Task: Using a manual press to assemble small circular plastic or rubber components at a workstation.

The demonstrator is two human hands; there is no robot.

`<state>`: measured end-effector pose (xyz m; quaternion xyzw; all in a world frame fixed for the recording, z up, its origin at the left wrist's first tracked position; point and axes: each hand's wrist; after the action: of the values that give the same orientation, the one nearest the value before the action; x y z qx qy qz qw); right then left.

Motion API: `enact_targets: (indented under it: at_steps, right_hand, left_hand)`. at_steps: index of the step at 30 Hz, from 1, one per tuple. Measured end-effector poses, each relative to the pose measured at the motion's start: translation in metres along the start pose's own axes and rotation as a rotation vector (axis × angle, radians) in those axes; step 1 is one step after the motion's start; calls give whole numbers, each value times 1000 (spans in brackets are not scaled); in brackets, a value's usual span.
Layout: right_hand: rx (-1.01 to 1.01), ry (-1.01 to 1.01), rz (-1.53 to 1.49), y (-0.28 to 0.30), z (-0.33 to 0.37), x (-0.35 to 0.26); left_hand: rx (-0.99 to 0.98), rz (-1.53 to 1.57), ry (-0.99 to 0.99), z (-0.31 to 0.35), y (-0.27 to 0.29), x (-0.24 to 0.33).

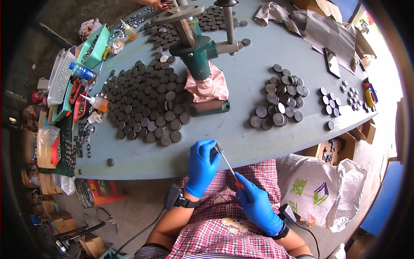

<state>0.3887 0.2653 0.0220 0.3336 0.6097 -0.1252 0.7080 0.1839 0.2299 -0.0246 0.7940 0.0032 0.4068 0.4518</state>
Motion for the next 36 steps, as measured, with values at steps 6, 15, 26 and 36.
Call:
enact_targets:
  at_steps: [6,15,26,36]
  right_hand:
    - [-153,228,646,32,-13,-13]
    - [-203,208,513,26,-18,-17]
    - [-78,-247,-448,15,-8,-15]
    - [-260,-279,-163,67,-16,-37]
  left_hand:
    - [-19,43,-65,2,-1,-7]
    - [6,-18,-155,1,-1,-6]
    - [-15,81,-22,1,-5,-8]
    - [-38,35,-125,4,-1,0]
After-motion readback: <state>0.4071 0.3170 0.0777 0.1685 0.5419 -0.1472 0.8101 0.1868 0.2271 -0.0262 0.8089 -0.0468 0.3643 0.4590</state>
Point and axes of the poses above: each hand's wrist, its own z-axis away from the middle knuckle, its own y-axis out of the back of the hand, x = y × z, and after that the axes turned 12 degrees about y, right-handed
